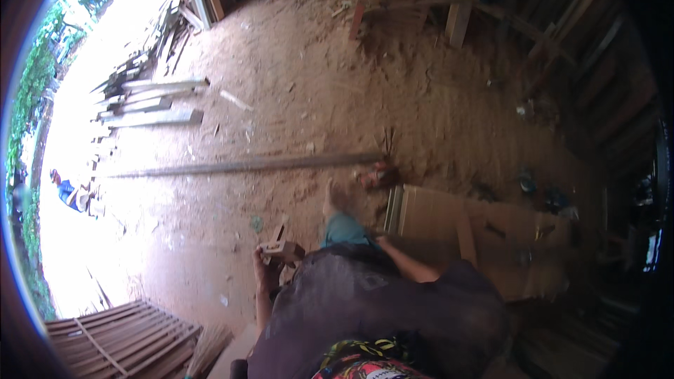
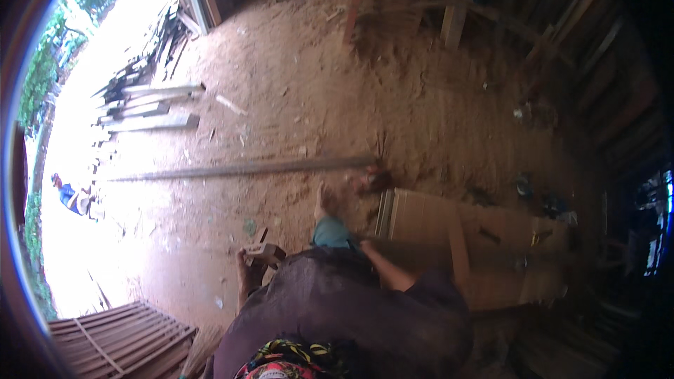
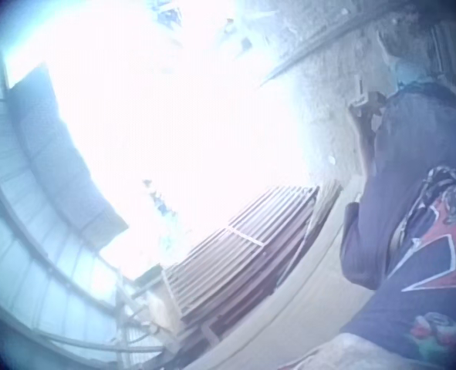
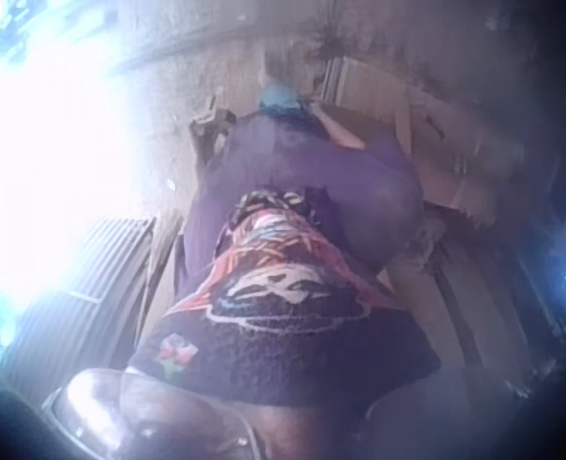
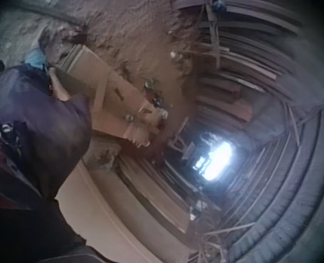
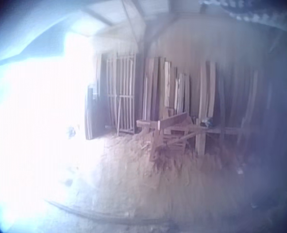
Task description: The person repeatedly smooths the edges of wooden planks using a sanding block. They rotate the planks to work different sides and occasionally reposition them on the workbench. The person briefly walks to a bucket and returns to continue sanding.
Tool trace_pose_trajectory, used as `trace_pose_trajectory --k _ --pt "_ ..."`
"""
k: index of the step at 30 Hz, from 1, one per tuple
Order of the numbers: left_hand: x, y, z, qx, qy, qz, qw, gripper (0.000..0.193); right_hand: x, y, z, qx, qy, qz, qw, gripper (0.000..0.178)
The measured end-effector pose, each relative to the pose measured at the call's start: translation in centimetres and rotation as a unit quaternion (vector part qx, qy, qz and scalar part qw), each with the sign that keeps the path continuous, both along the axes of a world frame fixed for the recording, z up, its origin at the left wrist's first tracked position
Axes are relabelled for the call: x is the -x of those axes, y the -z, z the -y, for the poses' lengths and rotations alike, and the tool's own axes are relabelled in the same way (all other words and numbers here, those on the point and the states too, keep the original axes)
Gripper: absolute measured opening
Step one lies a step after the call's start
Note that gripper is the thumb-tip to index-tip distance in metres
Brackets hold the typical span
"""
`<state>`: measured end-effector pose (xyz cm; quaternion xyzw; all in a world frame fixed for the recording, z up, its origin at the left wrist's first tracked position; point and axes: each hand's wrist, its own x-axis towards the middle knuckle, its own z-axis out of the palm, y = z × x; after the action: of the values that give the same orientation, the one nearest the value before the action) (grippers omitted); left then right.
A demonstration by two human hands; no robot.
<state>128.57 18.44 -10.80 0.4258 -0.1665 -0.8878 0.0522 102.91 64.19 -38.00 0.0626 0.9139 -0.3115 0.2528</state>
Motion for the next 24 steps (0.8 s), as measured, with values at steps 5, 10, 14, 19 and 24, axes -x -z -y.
trace_pose_trajectory --k 5,10,14,19,24 --pt "-4.5 -5.9 15.1 0.152 -0.02 0.12 0.981 0.062 -4.2 -11.2 27.1 0.124 -0.204 0.189 0.953 0.025" --pt "12.8 -4.5 16.2 0.207 0.062 0.1 0.971 0.059 16.1 -23.9 28.5 0.339 -0.075 0.174 0.921 0.029" --pt "23.6 -6.7 17.5 0.232 0.083 0.113 0.963 0.036 25.3 -32.3 33.9 0.305 -0.03 0.073 0.949 0.035" --pt "31.2 -4.9 19.2 0.575 0.287 0.005 0.766 0.038 28.0 -39.6 39.8 0.297 -0.146 0.059 0.942 0.046" --pt "43.2 -4.8 19.6 0.486 0.315 -0.122 0.806 0.019 26.9 -38.3 41.1 0.301 -0.131 0.126 0.936 0.054"
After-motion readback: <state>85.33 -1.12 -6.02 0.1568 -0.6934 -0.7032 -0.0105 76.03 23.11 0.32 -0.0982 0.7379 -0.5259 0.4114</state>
